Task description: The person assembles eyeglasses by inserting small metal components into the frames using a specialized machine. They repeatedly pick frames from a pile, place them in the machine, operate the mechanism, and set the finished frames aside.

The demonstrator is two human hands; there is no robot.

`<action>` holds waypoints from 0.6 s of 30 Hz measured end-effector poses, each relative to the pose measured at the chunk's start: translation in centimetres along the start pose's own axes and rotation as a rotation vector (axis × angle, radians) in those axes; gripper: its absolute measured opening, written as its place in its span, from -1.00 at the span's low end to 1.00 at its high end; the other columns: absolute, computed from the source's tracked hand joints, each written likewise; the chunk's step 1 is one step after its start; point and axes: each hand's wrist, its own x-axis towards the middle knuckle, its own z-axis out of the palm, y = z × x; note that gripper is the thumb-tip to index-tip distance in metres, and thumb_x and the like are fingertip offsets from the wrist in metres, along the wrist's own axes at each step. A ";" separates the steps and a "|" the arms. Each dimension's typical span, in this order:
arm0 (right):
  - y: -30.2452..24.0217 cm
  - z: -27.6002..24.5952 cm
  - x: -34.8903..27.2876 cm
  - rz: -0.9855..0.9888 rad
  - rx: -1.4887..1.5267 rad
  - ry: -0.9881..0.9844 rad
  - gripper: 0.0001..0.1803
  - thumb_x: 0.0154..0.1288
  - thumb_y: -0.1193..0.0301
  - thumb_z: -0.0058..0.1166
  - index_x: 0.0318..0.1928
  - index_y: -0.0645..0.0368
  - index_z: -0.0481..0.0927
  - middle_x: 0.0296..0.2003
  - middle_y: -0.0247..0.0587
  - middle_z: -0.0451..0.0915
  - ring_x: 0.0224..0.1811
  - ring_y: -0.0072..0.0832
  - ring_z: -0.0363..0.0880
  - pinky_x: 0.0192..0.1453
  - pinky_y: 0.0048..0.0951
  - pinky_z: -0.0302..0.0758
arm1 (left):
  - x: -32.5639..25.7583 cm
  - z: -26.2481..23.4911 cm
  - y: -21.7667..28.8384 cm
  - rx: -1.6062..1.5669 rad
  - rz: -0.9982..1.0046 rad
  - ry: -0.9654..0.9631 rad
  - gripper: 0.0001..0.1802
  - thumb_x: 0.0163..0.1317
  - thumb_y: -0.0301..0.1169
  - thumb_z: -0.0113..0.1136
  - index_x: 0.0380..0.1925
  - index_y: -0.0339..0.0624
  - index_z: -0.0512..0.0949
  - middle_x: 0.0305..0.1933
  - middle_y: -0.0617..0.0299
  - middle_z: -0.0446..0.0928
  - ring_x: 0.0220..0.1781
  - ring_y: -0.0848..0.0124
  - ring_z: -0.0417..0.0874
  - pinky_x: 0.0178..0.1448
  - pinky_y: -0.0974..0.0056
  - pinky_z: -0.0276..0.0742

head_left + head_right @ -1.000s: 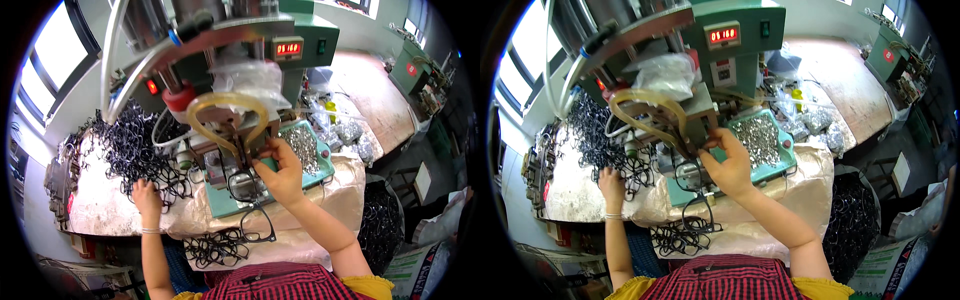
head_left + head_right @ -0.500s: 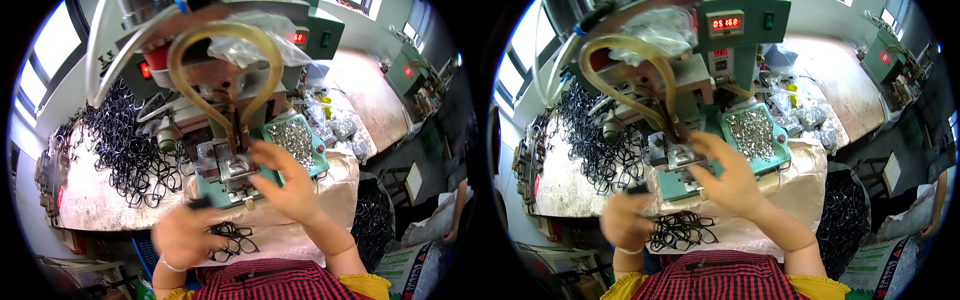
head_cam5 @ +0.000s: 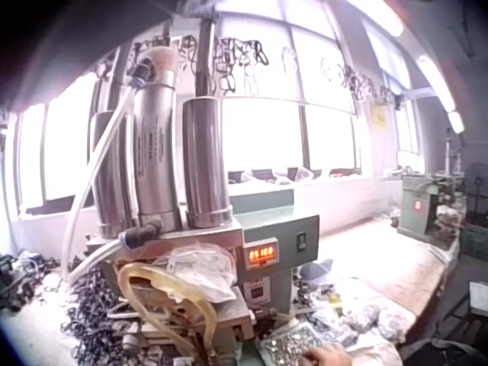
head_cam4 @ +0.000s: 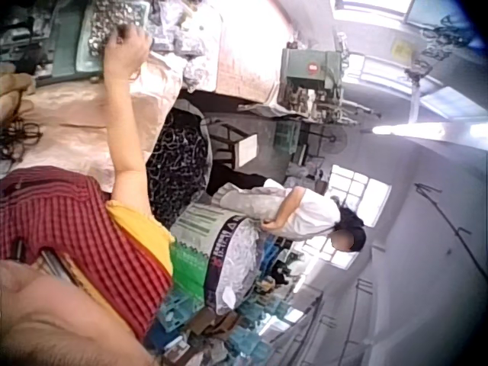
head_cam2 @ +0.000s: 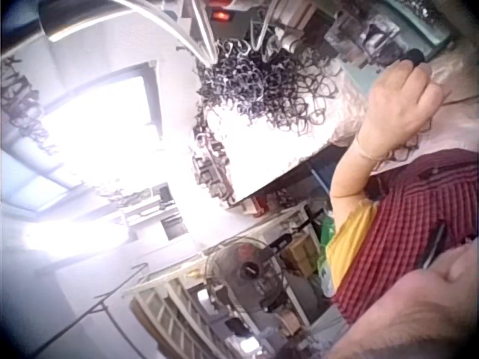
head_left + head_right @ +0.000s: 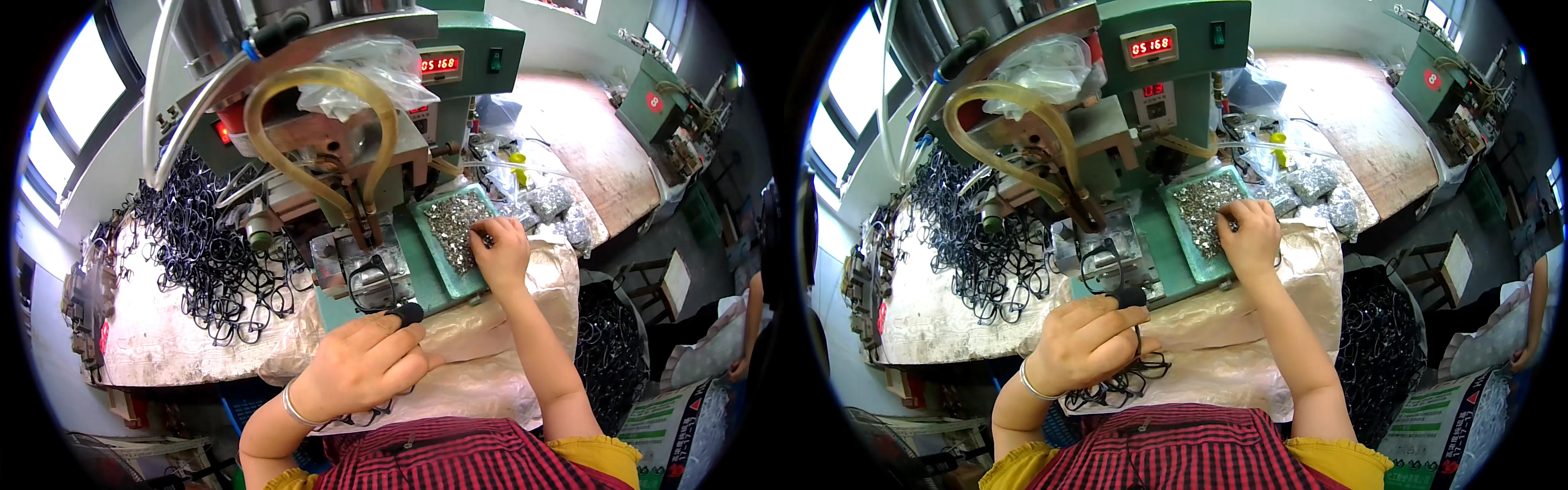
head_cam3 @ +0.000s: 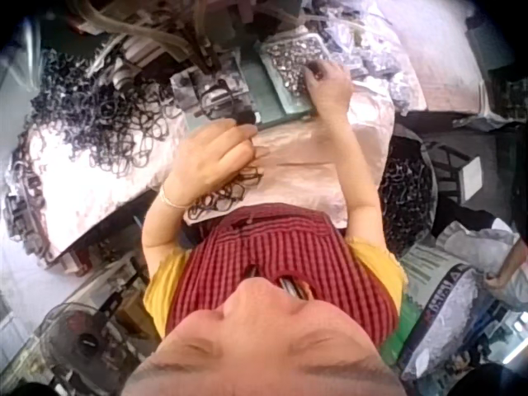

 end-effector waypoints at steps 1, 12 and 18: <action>-0.3 0.4 0.0 -0.048 0.009 0.005 -0.94 0.05 0.43 0.25 -0.40 0.04 0.67 -0.37 -0.27 0.61 -0.16 -0.21 0.54 -0.13 -0.22 0.50 | 0.0 -0.1 -0.1 -0.005 0.001 0.003 -0.62 -0.07 -0.30 0.50 -0.51 -0.11 0.40 -0.25 0.23 0.65 -0.36 0.32 0.63 -0.32 0.29 0.61; -0.8 2.5 0.8 -0.070 0.222 -0.031 -0.86 0.16 0.56 0.15 -0.24 0.22 0.62 -0.29 -0.11 0.65 -0.17 -0.17 0.63 -0.05 -0.25 0.53 | -2.4 -4.9 1.3 -0.572 -0.270 0.247 -0.85 0.12 -0.38 0.35 -0.34 -0.13 0.59 -0.11 0.06 0.66 -0.30 0.17 0.59 -0.15 0.17 0.52; -2.2 1.2 0.1 0.129 0.487 -0.093 -0.87 0.18 0.60 0.16 -0.24 0.25 0.65 -0.37 -0.31 0.66 -0.28 -0.59 0.59 -0.11 -0.53 0.50 | -0.2 -9.8 3.2 -1.227 0.181 0.209 -0.83 0.12 -0.39 0.34 -0.31 -0.20 0.60 -0.15 0.06 0.65 -0.28 0.17 0.61 -0.13 0.21 0.54</action>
